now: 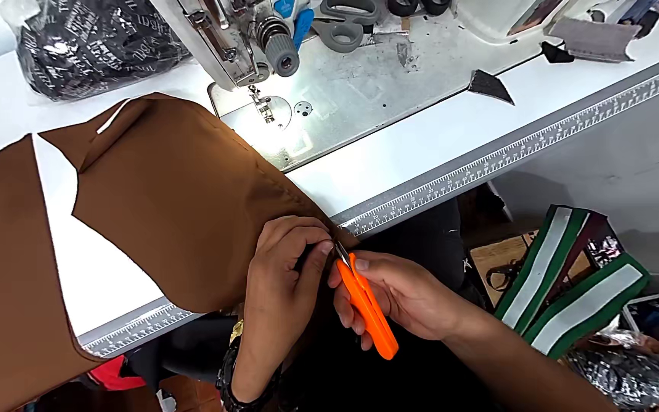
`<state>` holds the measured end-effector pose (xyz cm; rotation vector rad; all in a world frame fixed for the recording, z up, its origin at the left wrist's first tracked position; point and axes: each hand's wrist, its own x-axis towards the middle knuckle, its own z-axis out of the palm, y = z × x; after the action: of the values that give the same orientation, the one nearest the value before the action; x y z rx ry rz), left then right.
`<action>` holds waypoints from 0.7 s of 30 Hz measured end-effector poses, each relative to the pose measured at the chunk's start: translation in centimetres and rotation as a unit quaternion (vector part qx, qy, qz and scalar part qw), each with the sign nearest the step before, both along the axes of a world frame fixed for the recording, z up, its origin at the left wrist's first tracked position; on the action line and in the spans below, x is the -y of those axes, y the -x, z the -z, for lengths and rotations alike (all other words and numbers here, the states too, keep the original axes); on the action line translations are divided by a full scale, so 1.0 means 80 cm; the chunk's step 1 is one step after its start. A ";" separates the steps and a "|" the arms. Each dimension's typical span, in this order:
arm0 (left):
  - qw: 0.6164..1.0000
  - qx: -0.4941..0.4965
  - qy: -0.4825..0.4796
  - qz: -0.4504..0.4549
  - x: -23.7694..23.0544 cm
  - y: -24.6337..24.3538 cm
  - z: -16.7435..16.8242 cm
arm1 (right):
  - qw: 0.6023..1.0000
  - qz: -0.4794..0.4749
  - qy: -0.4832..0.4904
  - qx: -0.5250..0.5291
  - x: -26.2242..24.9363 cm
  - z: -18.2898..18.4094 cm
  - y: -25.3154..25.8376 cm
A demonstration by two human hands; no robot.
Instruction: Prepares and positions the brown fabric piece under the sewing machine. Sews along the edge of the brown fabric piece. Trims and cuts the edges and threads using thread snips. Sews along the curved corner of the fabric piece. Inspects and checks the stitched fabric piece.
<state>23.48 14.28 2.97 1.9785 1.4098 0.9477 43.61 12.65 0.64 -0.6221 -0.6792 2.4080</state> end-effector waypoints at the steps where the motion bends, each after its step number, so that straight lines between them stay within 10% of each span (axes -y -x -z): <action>1: 1.000 0.006 0.001 -0.001 0.000 0.000 0.000 | 1.000 -0.002 0.000 0.002 -0.001 0.000 0.000; 21: 0.999 0.040 0.005 0.013 0.000 0.006 0.000 | 0.995 0.027 -0.079 0.051 -0.002 0.004 -0.002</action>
<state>23.00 14.27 2.94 1.9248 1.3391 0.9947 43.81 12.80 0.30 -0.6906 -0.8755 2.2581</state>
